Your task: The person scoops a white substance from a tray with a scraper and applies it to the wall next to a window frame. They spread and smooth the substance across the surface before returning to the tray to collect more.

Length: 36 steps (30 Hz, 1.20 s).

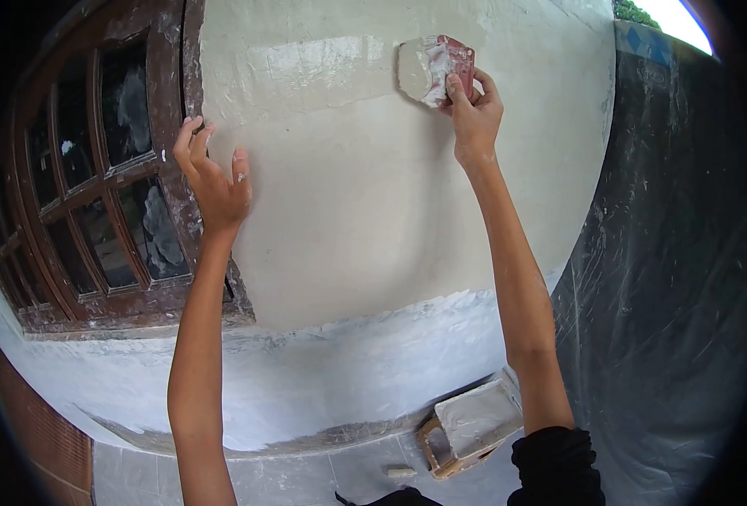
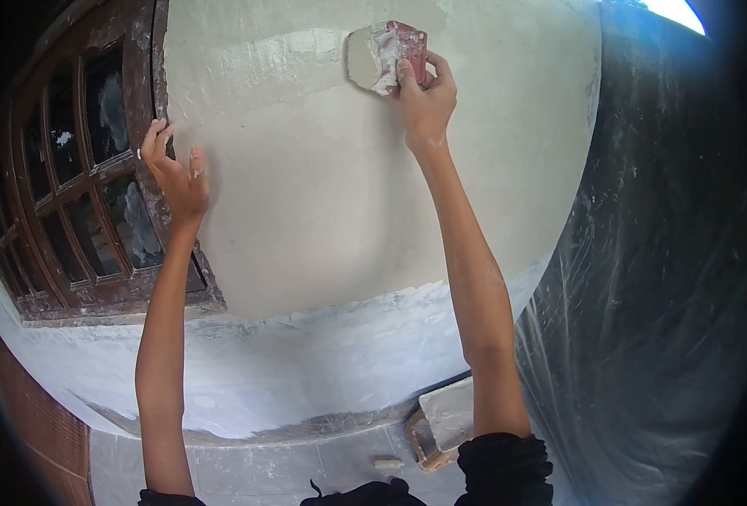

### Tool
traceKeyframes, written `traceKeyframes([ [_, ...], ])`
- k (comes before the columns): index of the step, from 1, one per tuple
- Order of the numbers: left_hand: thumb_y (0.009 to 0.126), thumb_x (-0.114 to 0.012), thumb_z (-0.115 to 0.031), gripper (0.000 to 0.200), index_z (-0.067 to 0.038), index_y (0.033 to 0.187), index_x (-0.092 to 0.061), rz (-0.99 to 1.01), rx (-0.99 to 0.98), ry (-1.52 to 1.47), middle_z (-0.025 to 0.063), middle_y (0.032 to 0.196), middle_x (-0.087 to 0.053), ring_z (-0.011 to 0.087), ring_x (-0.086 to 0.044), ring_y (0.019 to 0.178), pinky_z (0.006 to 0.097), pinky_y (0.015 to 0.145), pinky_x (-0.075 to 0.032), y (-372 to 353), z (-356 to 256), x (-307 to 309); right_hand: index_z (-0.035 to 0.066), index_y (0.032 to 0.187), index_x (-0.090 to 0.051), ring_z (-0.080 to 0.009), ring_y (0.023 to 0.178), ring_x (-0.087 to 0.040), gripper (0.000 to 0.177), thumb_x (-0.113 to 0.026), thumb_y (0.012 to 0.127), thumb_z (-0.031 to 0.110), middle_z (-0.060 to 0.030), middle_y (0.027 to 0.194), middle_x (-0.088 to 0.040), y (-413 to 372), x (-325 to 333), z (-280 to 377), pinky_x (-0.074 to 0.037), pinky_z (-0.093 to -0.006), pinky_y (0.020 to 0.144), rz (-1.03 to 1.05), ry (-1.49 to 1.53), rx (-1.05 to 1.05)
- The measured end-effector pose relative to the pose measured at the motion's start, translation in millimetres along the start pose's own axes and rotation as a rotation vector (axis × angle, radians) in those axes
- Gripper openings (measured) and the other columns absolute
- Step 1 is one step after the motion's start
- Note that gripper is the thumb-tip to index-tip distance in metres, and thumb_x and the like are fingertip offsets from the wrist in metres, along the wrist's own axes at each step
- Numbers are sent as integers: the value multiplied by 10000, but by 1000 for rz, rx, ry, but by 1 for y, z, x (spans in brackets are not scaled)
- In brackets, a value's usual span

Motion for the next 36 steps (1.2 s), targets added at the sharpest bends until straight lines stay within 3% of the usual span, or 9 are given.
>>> traceKeyframes([
  [2, 916, -573, -220, 521, -28, 1349, -355, 15, 7, 3, 241, 1354, -348, 416, -371, 1292, 549, 1088, -307, 0, 0, -1, -38, 1198, -551, -134, 737, -648, 305, -645, 926, 62, -119, 896, -706, 2, -2, -5, -579, -300, 650, -2, -426, 14],
  [4, 923, -572, -239, 517, -30, 1347, -362, 10, 23, -37, 240, 1369, -338, 411, -363, 1303, 550, 1086, -306, -1, -1, -1, -25, 1197, -561, -133, 737, -648, 302, -651, 927, 75, -107, 892, -707, 10, 12, -9, -564, -303, 657, -81, -431, 39],
  [7, 926, -577, -262, 517, -35, 1344, -372, 12, 24, -33, 235, 1379, -334, 409, -357, 1314, 549, 1079, -305, -2, -2, -1, -7, 1171, -600, -133, 761, -658, 305, -688, 911, 126, -114, 893, -711, 7, 10, -3, -536, -310, 690, -159, -19, -13],
  [10, 928, -587, -286, 527, -42, 1346, -379, 27, 61, -67, 223, 1387, -351, 417, -356, 1317, 557, 1075, -296, -1, -2, -1, -17, 1172, -598, -155, 766, -667, 310, -688, 908, 118, -134, 915, -714, -1, -11, -18, -558, -323, 695, -46, -207, -98],
  [11, 928, -587, -286, 527, -42, 1346, -379, 29, 69, -62, 223, 1387, -351, 417, -356, 1317, 557, 1075, -296, -1, -4, 4, -24, 1162, -603, -186, 775, -679, 308, -691, 900, 112, -144, 912, -718, -4, -11, -17, -570, -338, 703, -161, -351, -72],
  [14, 943, -561, -310, 510, 6, 1318, -420, 79, 63, 15, 193, 1383, -373, 384, -329, 1344, 517, 1121, -263, -5, -16, 19, -28, 1156, -609, -213, 783, -690, 311, -697, 891, 110, -155, 921, -721, -16, 4, -3, -569, -339, 701, -289, -365, -54],
  [20, 941, -579, -324, 469, -48, 1304, -469, 129, 118, -81, 182, 1359, -429, 406, -356, 1323, 542, 1090, -262, -6, -58, 29, -77, 1166, -545, -163, 801, -679, 300, -653, 931, 74, -159, 972, -691, -70, 42, 60, -621, -307, 738, -168, -248, -51],
  [29, 943, -600, -225, 458, -43, 1334, -444, 300, 311, -358, 155, 1336, -462, 356, -363, 1330, 475, 1094, -307, -50, -179, 24, -16, 1123, -592, -148, 795, -687, 243, -684, 933, 104, -97, 958, -689, -147, 156, 133, -620, -318, 708, -57, -229, -150],
  [36, 974, -579, -264, 430, -49, 1330, -466, 517, 544, -415, 134, 1320, -500, 301, -473, 1247, 442, 1060, -366, -91, -323, 35, -42, 1129, -589, -159, 822, -694, 234, -660, 944, 82, -107, 968, -688, -181, 310, 182, -618, -323, 737, -14, -246, -170],
])
Point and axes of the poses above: each hand's wrist, its own y-axis towards the middle knuckle, its own x-axis out of the back of the hand, z = x × y, the point moved 2 cm from there along y, towards the middle knuckle
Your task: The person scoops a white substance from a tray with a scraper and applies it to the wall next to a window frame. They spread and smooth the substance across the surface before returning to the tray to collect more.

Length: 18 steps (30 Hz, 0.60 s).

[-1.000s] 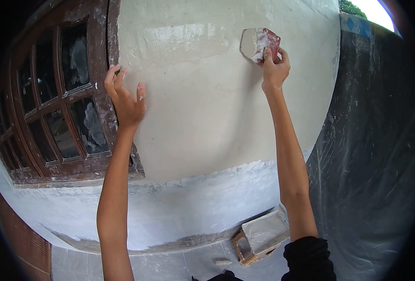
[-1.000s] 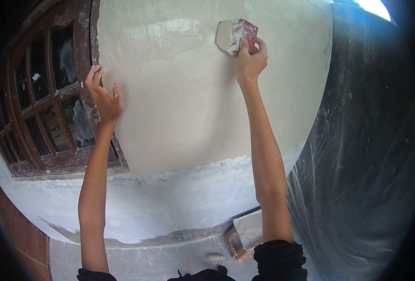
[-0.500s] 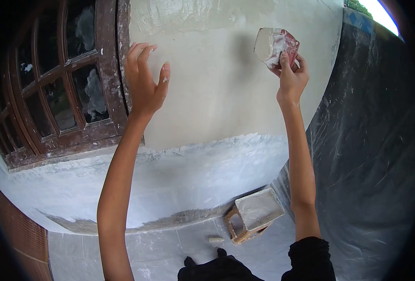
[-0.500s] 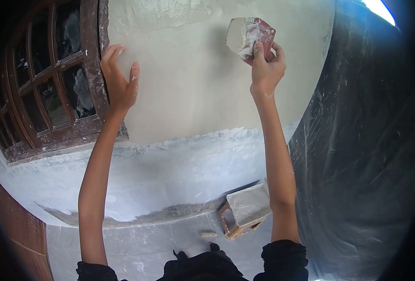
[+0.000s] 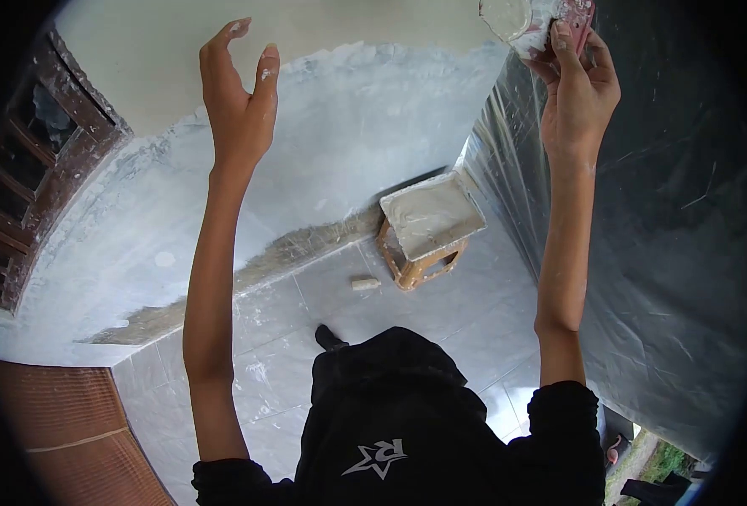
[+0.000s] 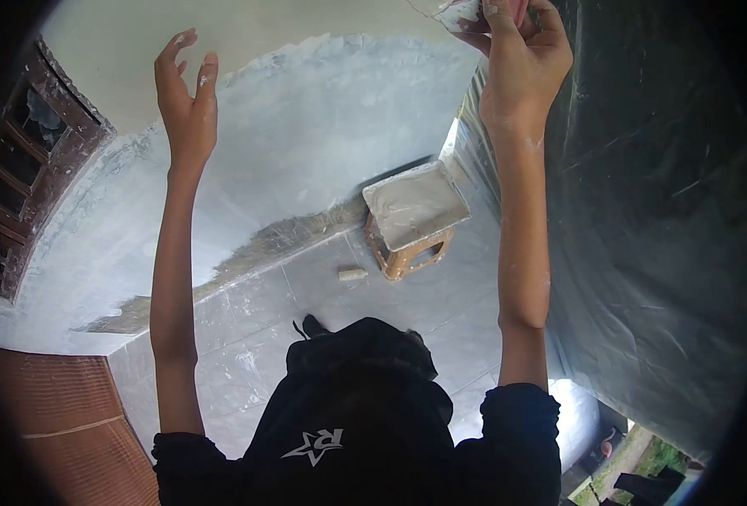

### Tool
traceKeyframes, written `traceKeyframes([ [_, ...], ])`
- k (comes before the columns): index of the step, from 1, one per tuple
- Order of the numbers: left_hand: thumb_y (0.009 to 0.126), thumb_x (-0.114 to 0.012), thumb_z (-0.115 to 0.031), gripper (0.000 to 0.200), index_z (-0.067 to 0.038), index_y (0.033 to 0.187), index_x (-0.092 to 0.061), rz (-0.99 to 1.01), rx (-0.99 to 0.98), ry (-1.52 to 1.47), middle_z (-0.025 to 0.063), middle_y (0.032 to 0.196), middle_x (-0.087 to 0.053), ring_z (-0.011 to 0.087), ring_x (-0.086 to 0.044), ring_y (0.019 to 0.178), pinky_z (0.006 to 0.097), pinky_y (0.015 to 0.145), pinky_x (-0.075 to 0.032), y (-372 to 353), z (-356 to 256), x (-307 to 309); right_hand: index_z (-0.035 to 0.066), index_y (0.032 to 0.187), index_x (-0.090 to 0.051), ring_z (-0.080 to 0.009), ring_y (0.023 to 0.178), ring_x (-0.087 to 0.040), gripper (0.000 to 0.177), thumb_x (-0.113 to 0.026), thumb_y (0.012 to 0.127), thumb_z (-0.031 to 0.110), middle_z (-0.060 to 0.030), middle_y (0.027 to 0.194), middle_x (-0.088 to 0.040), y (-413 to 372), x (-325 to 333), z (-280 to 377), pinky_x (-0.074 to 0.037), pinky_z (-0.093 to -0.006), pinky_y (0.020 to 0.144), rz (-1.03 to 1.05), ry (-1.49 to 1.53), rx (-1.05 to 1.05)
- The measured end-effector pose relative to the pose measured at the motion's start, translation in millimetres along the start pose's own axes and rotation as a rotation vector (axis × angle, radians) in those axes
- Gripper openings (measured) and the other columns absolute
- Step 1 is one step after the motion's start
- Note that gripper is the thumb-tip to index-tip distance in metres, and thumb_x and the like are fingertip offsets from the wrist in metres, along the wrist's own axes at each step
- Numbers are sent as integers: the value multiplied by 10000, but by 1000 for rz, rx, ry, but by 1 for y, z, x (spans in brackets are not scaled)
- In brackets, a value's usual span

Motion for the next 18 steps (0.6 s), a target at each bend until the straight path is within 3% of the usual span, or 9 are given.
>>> traceKeyframes([
  [2, 974, -576, -272, 421, -49, 1318, -480, 12, 113, -36, 137, 1323, -505, 300, -486, 1233, 438, 1051, -375, -26, -30, -26, -47, 1126, -594, -164, 837, -696, 227, -655, 946, 76, -111, 969, -689, -7, 49, 4, -620, -325, 757, -5, -19, -63],
  [3, 991, -569, -277, 428, -55, 1346, -482, 9, 162, -37, 99, 1362, -517, 248, -482, 1282, 434, 1090, -367, -40, -45, -41, -47, 1124, -598, -168, 848, -697, 224, -654, 946, 77, -113, 971, -689, -11, 71, 7, -620, -328, 764, -17, -53, -65],
  [9, 991, -569, -267, 409, -64, 1338, -491, 92, 390, -160, 91, 1357, -526, 235, -484, 1279, 433, 1081, -370, -105, -127, -115, -53, 1104, -610, -183, 891, -699, 203, -645, 950, 74, -113, 980, -689, -29, 181, 16, -619, -342, 789, -26, -183, -219],
  [12, 990, -565, -268, 399, -58, 1324, -504, 155, 415, -150, 103, 1358, -530, 256, -495, 1276, 442, 1072, -375, -120, -149, -141, -61, 1113, -597, -196, 902, -698, 218, -645, 948, 73, -128, 1002, -683, -33, 212, 6, -618, -349, 800, -69, -177, -282],
  [14, 989, -529, -181, 363, -69, 1329, -468, 188, 539, -129, 129, 1331, -526, 274, -472, 1270, 446, 1026, -360, -131, -158, -155, -71, 1133, -576, -208, 908, -697, 249, -649, 943, 74, -144, 1024, -675, -37, 225, -2, -617, -355, 805, -98, -180, -312],
  [18, 993, -533, -184, 352, -76, 1323, -476, 260, 533, -179, 114, 1338, -523, 259, -465, 1275, 432, 1029, -347, -141, -160, -180, -78, 1151, -558, -213, 909, -696, 277, -651, 940, 76, -148, 1029, -670, -47, 237, -29, -617, -360, 808, -105, -209, -394],
])
Point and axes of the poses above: each hand's wrist, its own y-axis towards the middle knuckle, its own x-axis out of the back of the hand, z = x × y, the point moved 2 cm from there along y, towards the middle knuckle
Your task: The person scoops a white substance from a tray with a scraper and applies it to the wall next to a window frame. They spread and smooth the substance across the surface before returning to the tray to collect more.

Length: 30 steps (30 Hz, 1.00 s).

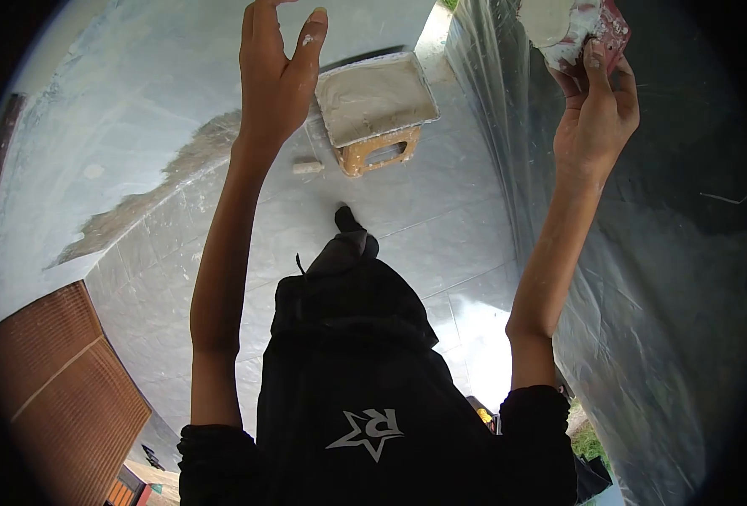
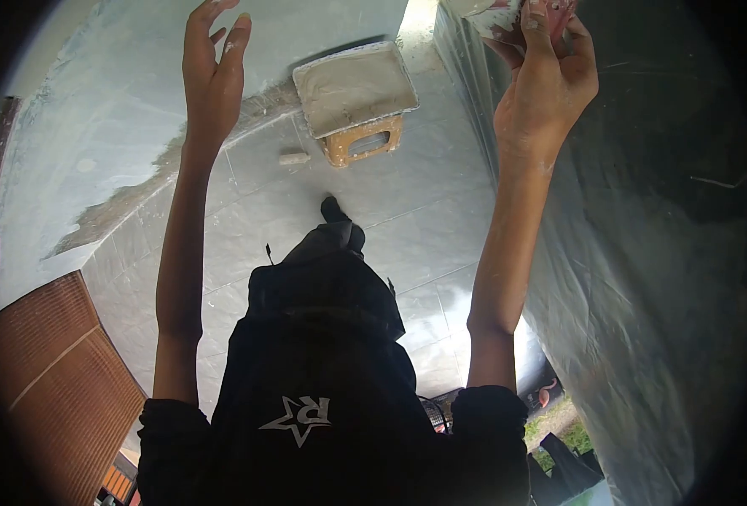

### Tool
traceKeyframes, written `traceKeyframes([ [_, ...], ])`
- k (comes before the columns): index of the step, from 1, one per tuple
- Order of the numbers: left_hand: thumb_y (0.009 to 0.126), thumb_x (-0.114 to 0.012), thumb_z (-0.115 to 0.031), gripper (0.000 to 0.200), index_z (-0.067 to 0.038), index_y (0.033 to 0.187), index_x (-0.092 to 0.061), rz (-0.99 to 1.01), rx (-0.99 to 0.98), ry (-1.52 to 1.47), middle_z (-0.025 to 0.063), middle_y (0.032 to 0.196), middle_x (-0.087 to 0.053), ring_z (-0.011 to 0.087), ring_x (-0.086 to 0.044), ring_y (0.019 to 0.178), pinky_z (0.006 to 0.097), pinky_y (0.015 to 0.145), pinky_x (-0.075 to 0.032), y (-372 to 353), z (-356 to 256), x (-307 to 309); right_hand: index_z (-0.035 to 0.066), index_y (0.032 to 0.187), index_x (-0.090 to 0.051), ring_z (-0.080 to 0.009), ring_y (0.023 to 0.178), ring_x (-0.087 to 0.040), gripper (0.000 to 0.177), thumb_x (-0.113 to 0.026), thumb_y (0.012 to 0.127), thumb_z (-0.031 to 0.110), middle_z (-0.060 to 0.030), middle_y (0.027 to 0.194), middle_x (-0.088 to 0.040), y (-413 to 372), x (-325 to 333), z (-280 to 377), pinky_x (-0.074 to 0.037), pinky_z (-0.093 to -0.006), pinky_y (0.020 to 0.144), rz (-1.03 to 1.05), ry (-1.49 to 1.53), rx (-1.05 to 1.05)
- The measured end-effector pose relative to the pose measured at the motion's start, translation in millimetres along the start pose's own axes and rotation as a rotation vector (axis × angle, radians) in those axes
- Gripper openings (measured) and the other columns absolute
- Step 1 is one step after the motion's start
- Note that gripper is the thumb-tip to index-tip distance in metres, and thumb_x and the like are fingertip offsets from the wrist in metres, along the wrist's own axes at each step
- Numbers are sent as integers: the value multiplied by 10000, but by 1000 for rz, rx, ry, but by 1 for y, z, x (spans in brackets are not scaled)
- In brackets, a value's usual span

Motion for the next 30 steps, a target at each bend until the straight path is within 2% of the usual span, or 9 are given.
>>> traceKeyframes([
  [5, 989, -547, -192, 352, -68, 1312, -483, -10, 56, -84, 123, 1326, -525, 259, -470, 1272, 440, 1031, -345, -6, 43, -33, -69, 1137, -561, -206, 903, -694, 260, -647, 945, 82, -141, 1025, -668, -4, -13, -33, -621, -352, 788, 15, -80, -152],
  [11, 999, -552, -275, 385, -86, 1327, -483, 33, 333, -170, 140, 1337, -516, 289, -464, 1287, 474, 1073, -321, -31, 96, -72, -53, 1150, -554, -193, 910, -690, 258, -644, 950, 82, -128, 1064, -662, 1, -15, -98, -622, -342, 777, 110, -152, -308],
  [14, 959, -580, -269, 428, 0, 1281, -497, 10, 289, -71, 190, 1271, -537, 340, -522, 1186, 438, 1029, -392, -53, 123, -88, -41, 1179, -539, -185, 923, -683, 280, -644, 951, 84, -125, 1079, -660, 3, -13, -139, -620, -331, 776, 154, -196, -446],
  [16, 988, -561, -293, 415, -41, 1315, -511, 33, 432, 2, 132, 1352, -539, 278, -498, 1286, 456, 1062, -385, -72, 140, -97, -40, 1190, -532, -180, 929, -680, 290, -642, 953, 85, -130, 1076, -662, 6, -13, -168, -618, -324, 773, 193, -229, -517],
  [18, 989, -562, -305, 429, -43, 1323, -506, 11, 491, 38, 134, 1344, -542, 277, -495, 1287, 459, 1060, -388, -90, 152, -104, -39, 1201, -524, -174, 935, -676, 299, -641, 955, 86, -135, 1072, -665, 8, -10, -204, -617, -318, 771, 230, -256, -591],
  [20, 966, -581, -312, 479, 30, 1287, -487, 3, 635, 62, 218, 1247, -548, 369, -517, 1197, 449, 1035, -385, -112, 162, -116, -58, 1235, -477, -162, 830, -685, 358, -646, 946, 71, -146, 1013, -697, 10, -3, -247, -609, -297, 701, 273, -274, -632],
  [23, 971, -582, -297, 476, 36, 1295, -482, -2, 764, 95, 224, 1250, -541, 365, -509, 1207, 446, 1040, -381, -149, 171, -142, -49, 1201, -520, -159, 811, -693, 318, -652, 934, 64, -138, 962, -711, 4, 8, -314, -594, -291, 699, 359, -400, -670],
  [26, 953, -599, -232, 465, 47, 1303, -474, 56, 842, 119, 225, 1240, -533, 361, -501, 1212, 439, 1037, -387, -189, 190, -173, -31, 1131, -591, -157, 814, -707, 252, -667, 904, 46, -136, 911, -725, -10, 34, -397, -568, -296, 692, 542, -632, -477],
  [30, 946, -604, -236, 470, 40, 1304, -474, 111, 932, 157, 234, 1261, -518, 375, -499, 1214, 438, 1034, -392, -221, 221, -205, 5, 1060, -643, -275, 832, -725, 194, -640, 867, -15, -173, 873, -712, -23, 36, -454, -530, -351, 709, 754, -830, -254],
])
Point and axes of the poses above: each hand's wrist, its own y-axis towards the middle knuckle, its own x-axis out of the back of the hand, z = x × y, the point moved 2 cm from there along y, towards the middle knuckle
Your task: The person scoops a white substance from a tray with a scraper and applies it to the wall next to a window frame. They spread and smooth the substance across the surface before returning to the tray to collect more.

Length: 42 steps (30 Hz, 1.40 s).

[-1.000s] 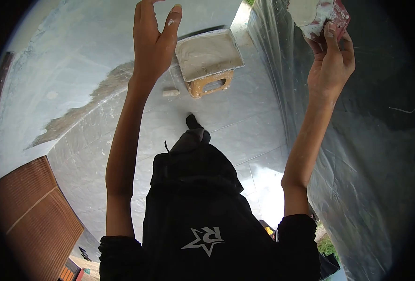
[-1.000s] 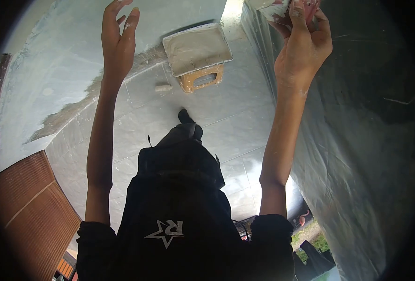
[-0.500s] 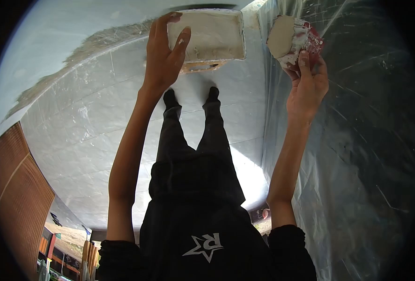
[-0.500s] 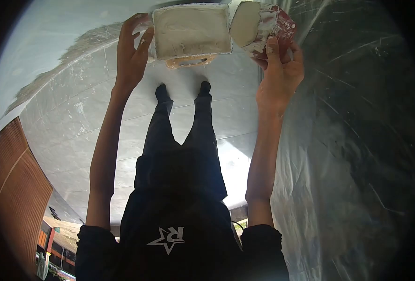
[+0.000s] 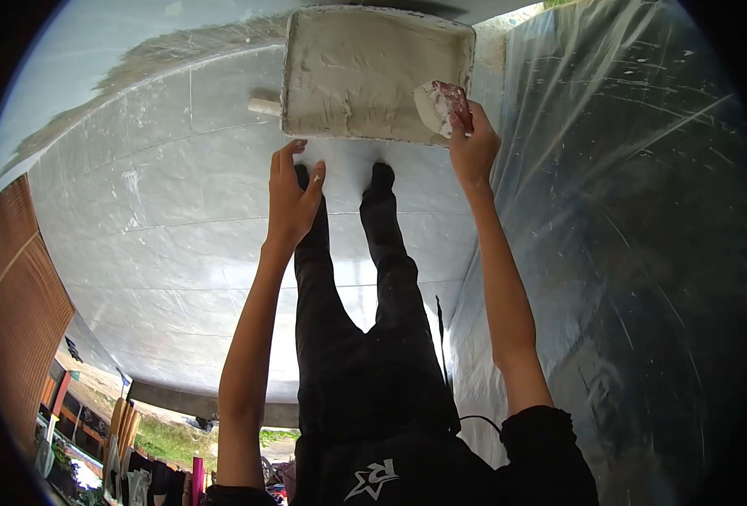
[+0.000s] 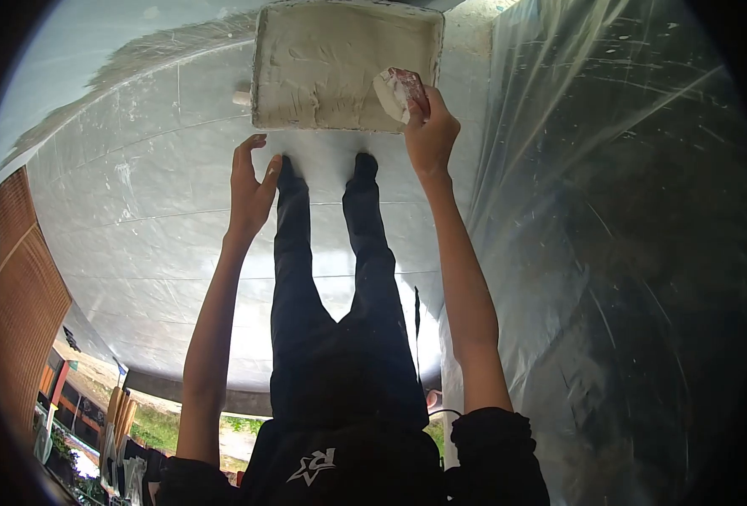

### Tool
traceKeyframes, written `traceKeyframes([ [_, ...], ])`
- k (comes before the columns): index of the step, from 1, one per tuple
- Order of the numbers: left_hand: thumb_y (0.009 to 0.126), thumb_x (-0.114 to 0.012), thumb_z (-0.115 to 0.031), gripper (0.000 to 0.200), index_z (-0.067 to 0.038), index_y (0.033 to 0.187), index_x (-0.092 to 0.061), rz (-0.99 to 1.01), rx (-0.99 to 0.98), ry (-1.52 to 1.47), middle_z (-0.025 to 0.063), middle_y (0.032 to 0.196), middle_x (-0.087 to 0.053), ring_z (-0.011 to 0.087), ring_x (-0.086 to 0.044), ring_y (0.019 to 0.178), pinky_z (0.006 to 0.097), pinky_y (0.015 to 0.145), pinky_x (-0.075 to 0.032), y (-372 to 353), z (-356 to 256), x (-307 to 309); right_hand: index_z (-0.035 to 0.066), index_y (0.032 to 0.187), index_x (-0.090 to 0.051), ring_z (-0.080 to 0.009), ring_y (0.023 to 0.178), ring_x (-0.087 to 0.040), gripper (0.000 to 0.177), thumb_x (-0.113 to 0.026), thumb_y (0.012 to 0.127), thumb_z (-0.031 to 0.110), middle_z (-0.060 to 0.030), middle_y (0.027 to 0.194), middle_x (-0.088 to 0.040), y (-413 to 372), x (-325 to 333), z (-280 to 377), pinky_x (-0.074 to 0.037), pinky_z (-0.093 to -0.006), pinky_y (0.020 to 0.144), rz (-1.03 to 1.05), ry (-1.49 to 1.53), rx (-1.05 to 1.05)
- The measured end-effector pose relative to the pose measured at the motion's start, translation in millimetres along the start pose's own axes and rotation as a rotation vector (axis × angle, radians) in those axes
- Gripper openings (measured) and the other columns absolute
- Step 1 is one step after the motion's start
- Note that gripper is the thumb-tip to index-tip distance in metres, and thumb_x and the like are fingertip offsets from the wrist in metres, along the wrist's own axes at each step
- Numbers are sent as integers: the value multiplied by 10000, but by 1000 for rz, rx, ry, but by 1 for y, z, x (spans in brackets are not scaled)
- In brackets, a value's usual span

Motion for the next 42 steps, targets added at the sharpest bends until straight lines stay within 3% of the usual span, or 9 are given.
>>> traceKeyframes([
  [1, 939, -619, -259, 496, 26, 1315, -464, 8, 8, -25, 232, 1283, -510, 374, -481, 1238, 451, 1056, -364, 4, 10, -10, 10, 1056, -639, -345, 836, -705, 193, -622, 867, -26, -201, 868, -694, 3, -9, -8, -522, -374, 723, -10, 27, 39],
  [5, 928, -640, -287, 546, 4, 1347, -443, 59, 30, 73, 223, 1334, -477, 387, -425, 1302, 486, 1090, -314, 25, 39, -41, 21, 1052, -643, -371, 841, -689, 186, -617, 872, -19, -213, 883, -687, 18, -38, -40, -520, -391, 725, 18, -23, 90],
  [7, 920, -655, -315, 591, -28, 1380, -420, -8, -28, 220, 214, 1385, -431, 410, -336, 1375, 522, 1113, -270, 31, 49, -51, 36, 1054, -649, -389, 830, -672, 186, -611, 879, -12, -215, 889, -681, 21, -44, -46, -519, -400, 720, 18, -54, 86],
  [11, 918, -669, -316, 635, -54, 1410, -366, -58, -95, 355, 211, 1406, -384, 414, -289, 1398, 534, 1133, -245, 43, 66, -67, 45, 1083, -666, -339, 827, -700, 231, -635, 862, -14, -182, 900, -703, 28, -57, -55, -532, -364, 722, 26, -125, 146],
  [16, 870, -741, -362, 749, -93, 1435, -330, -155, -132, 380, 221, 1436, -293, 450, -218, 1421, 565, 1130, -241, 50, 76, -78, 88, 1069, -662, -342, 853, -658, 228, -588, 880, -17, -141, 909, -692, 31, -73, -51, -524, -423, 724, 66, -185, 329],
  [23, 837, -785, -334, 778, -122, 1436, -335, -198, -172, 354, 222, 1464, -223, 493, -184, 1420, 595, 1117, -270, 48, 79, -84, 107, 1056, -666, -318, 863, -657, 278, -593, 833, -41, -106, 925, -699, 15, -69, -61, -536, -418, 739, 106, -238, 368],
  [25, 831, -792, -323, 783, -120, 1435, -336, -201, -183, 358, 221, 1465, -211, 507, -169, 1421, 605, 1111, -282, 48, 79, -85, 75, 1029, -679, -310, 825, -660, 149, -623, 896, 35, -119, 892, -695, 13, -65, -61, -523, -397, 719, 115, -245, 401],
  [34, 789, -826, -344, 767, -131, 1393, -404, -261, -227, 340, 223, 1427, -265, 543, -207, 1389, 635, 1073, -318, 49, 82, -87, 86, 1039, -678, -329, 846, -666, 172, -627, 884, 30, -118, 928, -700, 6, -59, -63, -528, -399, 729, 255, -255, 338],
  [42, 784, -830, -313, 791, -145, 1409, -377, -250, -198, 345, 221, 1439, -251, 528, -198, 1399, 625, 1088, -298, 49, 79, -87, 104, 1031, -681, -325, 830, -673, 181, -616, 878, 36, -120, 902, -705, 9, -56, -65, -533, -424, 720, 326, -229, 290],
])
Point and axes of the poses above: each hand's wrist, its own y-axis towards the middle knuckle, its own x-axis out of the back of the hand, z = x × y, the point moved 2 cm from there along y, towards the middle knuckle
